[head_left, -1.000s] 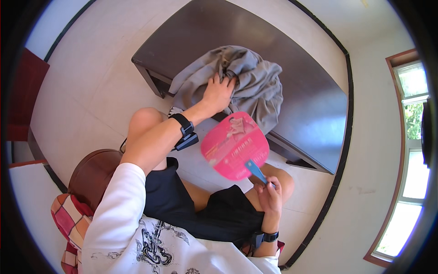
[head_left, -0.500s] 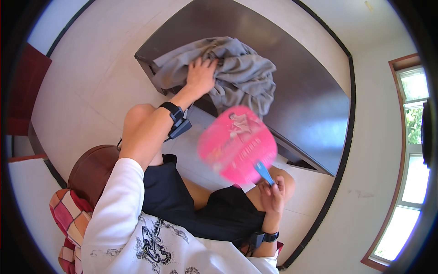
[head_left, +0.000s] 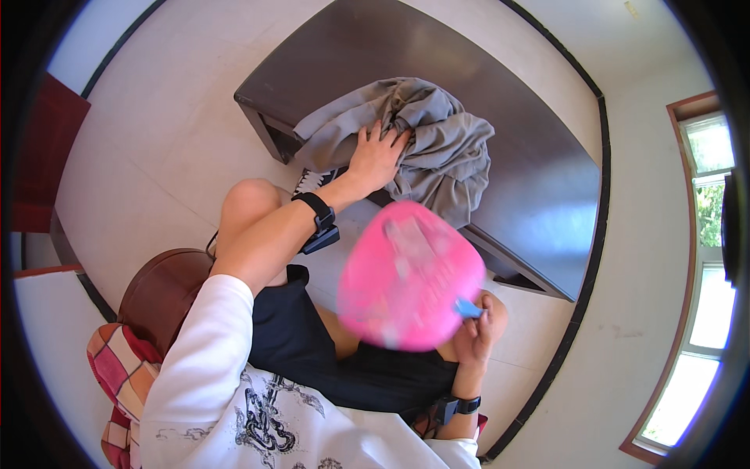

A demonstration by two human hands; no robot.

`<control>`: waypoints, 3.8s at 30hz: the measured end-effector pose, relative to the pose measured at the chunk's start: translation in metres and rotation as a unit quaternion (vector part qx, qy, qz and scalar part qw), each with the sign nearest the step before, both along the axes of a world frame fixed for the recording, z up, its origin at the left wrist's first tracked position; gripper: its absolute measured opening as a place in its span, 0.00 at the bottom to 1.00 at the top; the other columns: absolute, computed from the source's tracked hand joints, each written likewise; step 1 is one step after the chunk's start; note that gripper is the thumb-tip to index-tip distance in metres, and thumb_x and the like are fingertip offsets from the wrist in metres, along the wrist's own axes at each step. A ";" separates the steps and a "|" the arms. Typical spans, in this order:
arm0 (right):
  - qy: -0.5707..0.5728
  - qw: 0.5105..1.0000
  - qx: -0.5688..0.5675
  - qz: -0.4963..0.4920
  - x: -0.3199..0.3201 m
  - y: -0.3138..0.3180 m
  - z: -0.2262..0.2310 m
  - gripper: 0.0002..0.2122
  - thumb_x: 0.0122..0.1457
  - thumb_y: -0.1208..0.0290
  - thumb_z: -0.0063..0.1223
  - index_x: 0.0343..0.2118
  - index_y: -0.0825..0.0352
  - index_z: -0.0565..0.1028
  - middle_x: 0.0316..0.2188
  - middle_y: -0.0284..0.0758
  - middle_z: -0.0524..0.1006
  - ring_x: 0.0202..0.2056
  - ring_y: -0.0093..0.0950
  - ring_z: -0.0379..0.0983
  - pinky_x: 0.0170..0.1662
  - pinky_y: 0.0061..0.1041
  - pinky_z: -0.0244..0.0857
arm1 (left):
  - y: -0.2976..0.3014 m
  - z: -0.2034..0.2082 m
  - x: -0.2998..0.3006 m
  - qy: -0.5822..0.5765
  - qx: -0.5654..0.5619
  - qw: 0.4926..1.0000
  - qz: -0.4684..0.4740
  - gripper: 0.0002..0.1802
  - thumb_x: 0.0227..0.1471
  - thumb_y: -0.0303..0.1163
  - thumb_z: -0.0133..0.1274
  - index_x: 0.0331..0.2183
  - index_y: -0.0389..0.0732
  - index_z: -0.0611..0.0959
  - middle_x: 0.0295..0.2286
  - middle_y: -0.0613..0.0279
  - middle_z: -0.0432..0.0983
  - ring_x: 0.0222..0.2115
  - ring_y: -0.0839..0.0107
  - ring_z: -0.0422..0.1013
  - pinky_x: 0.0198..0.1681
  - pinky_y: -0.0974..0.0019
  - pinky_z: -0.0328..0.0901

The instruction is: Folding a grey cloth on a table while sitting.

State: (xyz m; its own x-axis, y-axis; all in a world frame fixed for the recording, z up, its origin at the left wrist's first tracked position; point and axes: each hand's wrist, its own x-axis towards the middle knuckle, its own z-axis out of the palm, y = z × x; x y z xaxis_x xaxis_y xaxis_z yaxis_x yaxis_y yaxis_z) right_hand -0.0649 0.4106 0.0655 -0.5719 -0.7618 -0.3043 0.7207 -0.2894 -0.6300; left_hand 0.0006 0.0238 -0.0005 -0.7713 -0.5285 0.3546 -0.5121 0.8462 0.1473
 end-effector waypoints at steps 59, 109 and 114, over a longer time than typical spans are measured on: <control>0.046 0.998 0.033 -0.027 0.004 -0.019 0.001 0.11 0.65 0.68 0.41 0.46 0.65 0.70 0.41 0.47 0.75 0.45 0.40 0.73 0.51 0.41 0.64 | -0.024 0.004 0.018 -0.012 0.042 0.999 0.005 0.31 0.45 0.28 0.52 0.54 0.48 0.69 0.46 0.64 0.70 0.50 0.60 0.63 0.44 0.52 0.60; 0.052 0.994 0.059 -0.070 0.001 -0.025 0.005 0.11 0.64 0.58 0.45 0.38 0.60 0.67 0.35 0.34 0.70 0.36 0.24 0.65 0.46 0.27 0.62 | -0.033 -0.001 0.013 0.024 0.024 0.999 0.021 0.27 0.48 0.28 0.47 0.53 0.46 0.69 0.45 0.56 0.69 0.53 0.56 0.62 0.52 0.37 0.58; 0.049 0.994 0.077 -0.059 0.003 -0.029 0.007 0.11 0.64 0.57 0.44 0.38 0.60 0.66 0.34 0.34 0.70 0.36 0.25 0.65 0.45 0.28 0.61 | -0.011 0.000 0.014 -0.025 0.012 1.000 0.007 0.34 0.46 0.31 0.53 0.57 0.47 0.65 0.47 0.56 0.68 0.53 0.52 0.61 0.51 0.41 0.58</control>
State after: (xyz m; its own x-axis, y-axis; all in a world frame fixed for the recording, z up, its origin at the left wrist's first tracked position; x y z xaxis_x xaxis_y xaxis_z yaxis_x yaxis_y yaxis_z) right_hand -0.0621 0.3818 0.0727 -0.6874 -0.6359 -0.3510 0.6203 -0.2625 -0.7392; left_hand 0.0147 0.0127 -0.0002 -0.7803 -0.5468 0.3036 -0.5305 0.8358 0.1417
